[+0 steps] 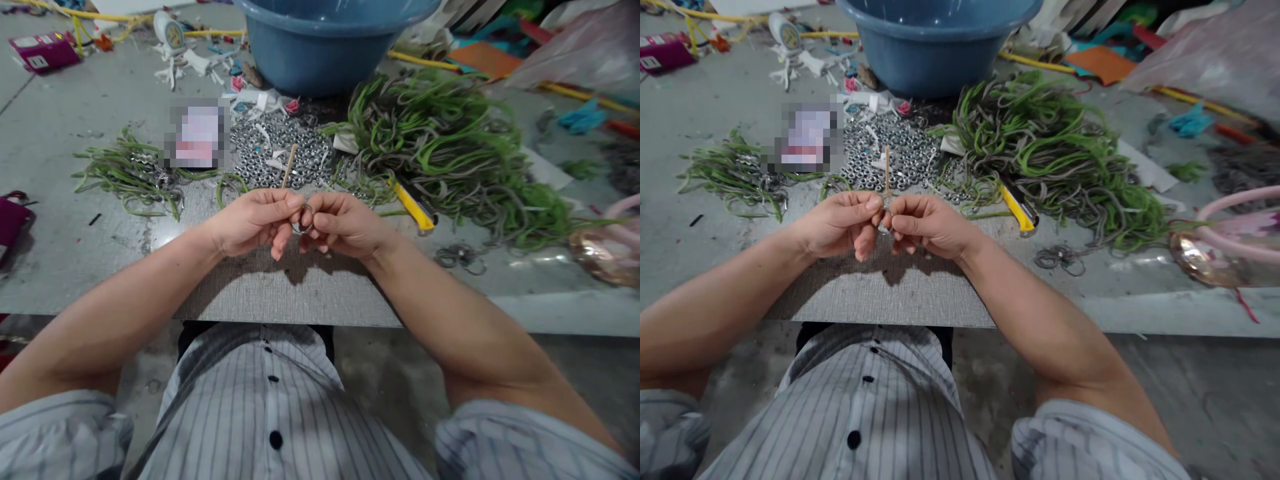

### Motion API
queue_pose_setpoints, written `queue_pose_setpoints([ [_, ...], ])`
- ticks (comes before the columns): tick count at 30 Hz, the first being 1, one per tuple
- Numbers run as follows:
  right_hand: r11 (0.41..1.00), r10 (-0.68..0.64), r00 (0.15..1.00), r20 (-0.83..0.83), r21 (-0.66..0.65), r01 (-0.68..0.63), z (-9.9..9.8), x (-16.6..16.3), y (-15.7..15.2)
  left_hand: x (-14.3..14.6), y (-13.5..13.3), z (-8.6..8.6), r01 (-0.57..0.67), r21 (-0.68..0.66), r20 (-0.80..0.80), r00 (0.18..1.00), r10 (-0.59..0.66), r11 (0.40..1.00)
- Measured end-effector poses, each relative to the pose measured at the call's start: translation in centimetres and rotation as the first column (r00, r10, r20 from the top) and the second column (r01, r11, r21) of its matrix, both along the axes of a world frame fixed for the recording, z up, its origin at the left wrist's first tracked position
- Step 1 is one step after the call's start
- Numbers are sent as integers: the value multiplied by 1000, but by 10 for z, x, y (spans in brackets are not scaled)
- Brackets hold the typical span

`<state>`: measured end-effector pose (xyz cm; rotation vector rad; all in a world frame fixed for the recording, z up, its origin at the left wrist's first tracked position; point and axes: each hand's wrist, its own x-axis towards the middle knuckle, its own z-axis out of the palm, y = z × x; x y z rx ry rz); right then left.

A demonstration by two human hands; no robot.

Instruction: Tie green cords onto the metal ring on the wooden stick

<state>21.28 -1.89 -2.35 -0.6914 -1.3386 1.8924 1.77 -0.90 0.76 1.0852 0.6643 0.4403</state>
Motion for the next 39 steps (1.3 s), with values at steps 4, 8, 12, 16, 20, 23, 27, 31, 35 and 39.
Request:
queue_pose_setpoints([
  [4, 998, -51, 999, 20, 40, 50, -1, -1, 0, 1, -1, 0, -10, 10, -35, 999, 10, 1000],
  [8, 991, -90, 994, 62, 101, 84, -2, -2, 0, -2, 1, 2, 2, 140, -121, 993, 15, 990],
  [12, 941, -216, 942, 257, 313, 130, -6, -3, 2, -6, 6, 3, 101, 507, -382, 917, 118, 856],
  [16, 748, -418, 772, 478, 663, -5, -14, -4, 6, -4, 7, -2, 280, 753, -541, 778, 318, 596],
  [20, 627, -539, 619, 570, 763, -157, -20, -6, 8, 0, 7, -5, 422, 732, -650, 667, 364, 534],
  [23, 617, -588, 531, 610, 763, -193, -21, -8, 7, 2, 7, -7, 474, 709, -689, 621, 373, 522],
  [27, 607, -613, 473, 632, 761, -230, -21, -10, 6, 1, 8, -13, 455, 743, -654, 651, 385, 491],
  [31, 584, -640, 457, 618, 777, -233, -23, -11, 8, 2, 10, -20, 408, 783, -598, 703, 386, 470],
  [35, 581, -667, 422, 614, 783, -221, -26, -12, 8, 7, 9, -17, 459, 740, -661, 634, 402, 492],
  [39, 590, -670, 421, 612, 783, -197, -26, -10, 9, 9, 7, -13, 485, 728, -678, 612, 407, 484],
])
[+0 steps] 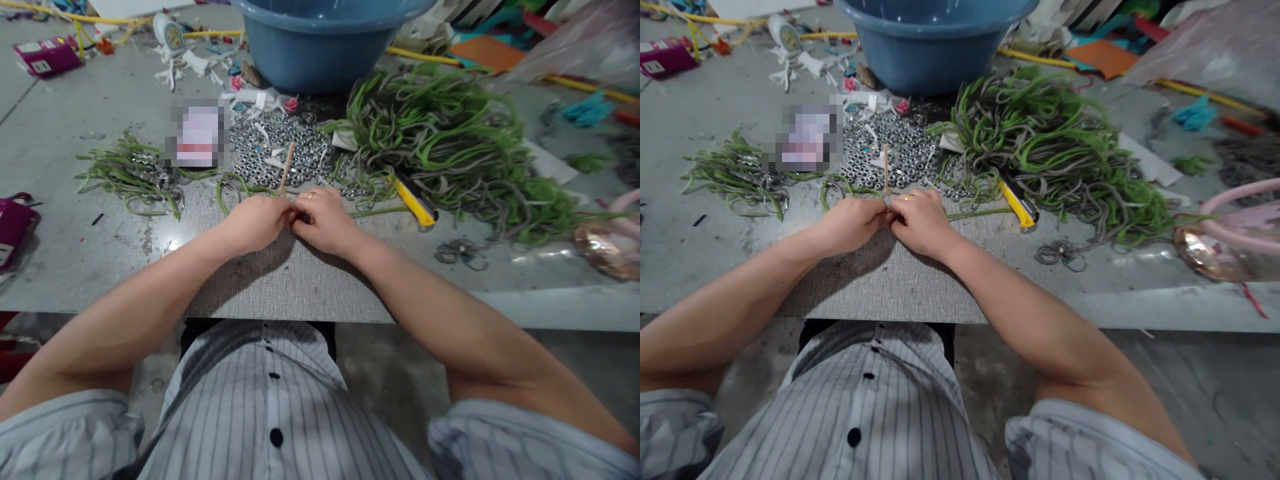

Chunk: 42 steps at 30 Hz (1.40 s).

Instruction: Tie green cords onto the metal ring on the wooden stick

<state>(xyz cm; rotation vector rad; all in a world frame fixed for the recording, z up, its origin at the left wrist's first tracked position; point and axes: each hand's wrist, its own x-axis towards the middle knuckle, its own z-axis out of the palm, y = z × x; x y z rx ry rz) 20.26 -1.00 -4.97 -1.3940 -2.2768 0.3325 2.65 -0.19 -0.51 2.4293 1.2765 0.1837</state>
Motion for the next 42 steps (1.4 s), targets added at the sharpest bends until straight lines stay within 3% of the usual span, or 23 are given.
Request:
queue_pose_setpoints([
  [2, 1000, 25, 998, -63, 13, -24, 2, 3, 1, -3, 0, 2, -8, -24, 87, 996, 10, 1000],
  [4, 997, 77, 978, -195, 4, -78, 4, 7, 3, -7, 1, 4, -7, -145, 235, 971, 41, 989],
  [7, 977, 72, 872, -485, -143, -160, 8, 11, 4, -13, 4, 6, 26, -340, 410, 904, 123, 940],
  [10, 939, -8, 780, -626, -272, -209, 11, 11, 3, -16, 8, 5, 28, -270, 431, 897, 95, 962],
  [12, 961, 30, 816, -577, -209, -183, 12, 11, 2, -16, 11, 1, 11, -153, 363, 931, 46, 988],
  [16, 994, 110, 965, -238, 23, -108, 11, 12, -3, -14, 13, -7, 16, 9, 190, 982, -18, 1000],
  [19, 991, 102, 993, -66, 90, -96, 8, 12, -5, -12, 11, -11, 21, 68, 120, 992, -29, 997],
  [28, 997, 60, 997, -53, -48, -62, 10, 10, -2, -11, 10, -11, -18, 111, 53, 999, 13, 994],
  [42, 993, 45, 987, 154, 100, -61, 13, 4, -9, -4, -3, -13, -28, 244, -69, 997, 47, 969],
])
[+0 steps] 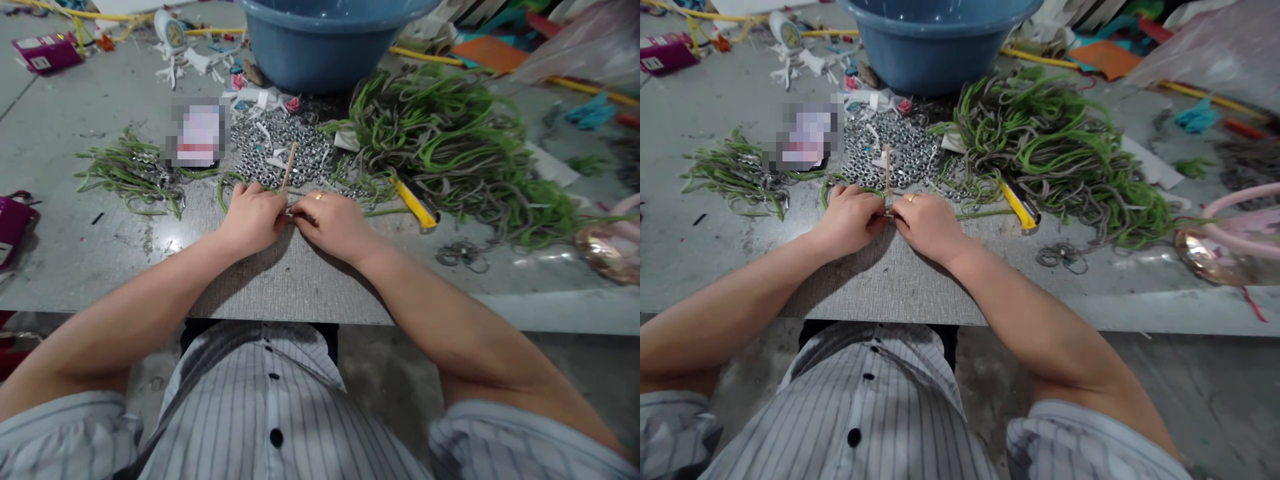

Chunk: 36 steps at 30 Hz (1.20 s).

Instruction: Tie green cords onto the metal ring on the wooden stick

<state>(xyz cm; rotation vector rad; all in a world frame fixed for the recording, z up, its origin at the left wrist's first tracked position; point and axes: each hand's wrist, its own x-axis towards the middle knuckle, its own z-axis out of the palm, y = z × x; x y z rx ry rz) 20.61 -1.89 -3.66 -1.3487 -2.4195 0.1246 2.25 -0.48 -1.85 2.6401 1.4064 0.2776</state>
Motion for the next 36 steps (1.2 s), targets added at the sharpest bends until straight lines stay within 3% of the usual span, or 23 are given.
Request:
queue_pose_setpoints([
  [14, 1000, 16, 998, -68, -25, -17, -5, -3, 0, 3, -1, 2, -19, 6, -65, 998, 20, 1000],
  [21, 990, 38, 927, -372, -114, -87, -5, 2, 5, -5, 2, 2, -81, 47, 107, 991, 76, 996],
  [25, 958, -124, 763, -635, -277, -75, -6, 2, 9, -8, 7, 8, -30, -110, 354, 933, 67, 994],
  [27, 920, -221, 635, -740, -374, -115, -7, 0, 10, -8, 8, 9, 45, -258, 497, 863, 92, 965],
  [30, 870, -302, 501, -811, -449, -203, -4, -5, 8, -9, 7, 11, 166, -470, 627, 754, 196, 867],
  [33, 845, -296, 471, -831, -458, -276, 0, -8, 5, -10, 7, 12, 268, -616, 659, 691, 297, 741],
  [36, 807, -307, 477, -824, -491, -328, 5, -6, 3, -12, 9, 14, 318, -689, 655, 658, 372, 651],
])
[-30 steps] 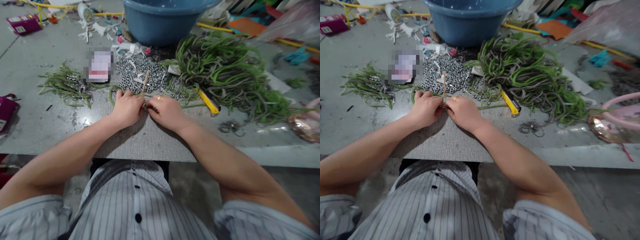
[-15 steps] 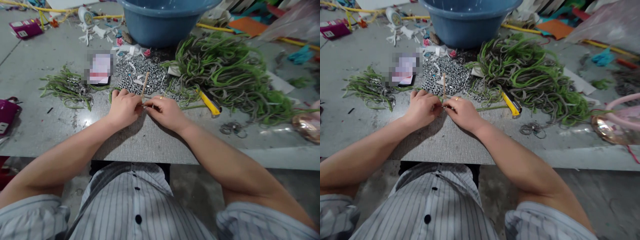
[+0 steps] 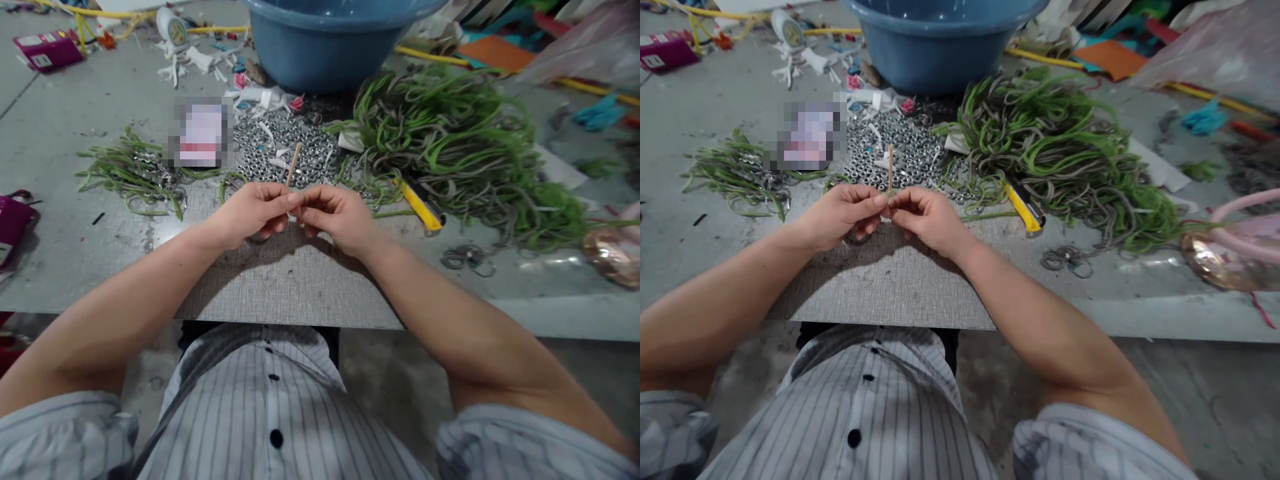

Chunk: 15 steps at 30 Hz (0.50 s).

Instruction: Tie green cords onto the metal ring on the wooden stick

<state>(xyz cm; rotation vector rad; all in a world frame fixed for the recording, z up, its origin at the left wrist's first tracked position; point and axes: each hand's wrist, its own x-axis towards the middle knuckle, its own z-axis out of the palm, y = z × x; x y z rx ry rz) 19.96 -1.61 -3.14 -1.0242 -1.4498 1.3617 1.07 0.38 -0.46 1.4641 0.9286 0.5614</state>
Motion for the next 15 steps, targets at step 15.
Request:
queue_pose_setpoints([
  [15, 914, 243, 924, -293, -249, -320, 6, 2, -3, 3, -6, 3, 142, -231, 194, 976, -98, 963],
])
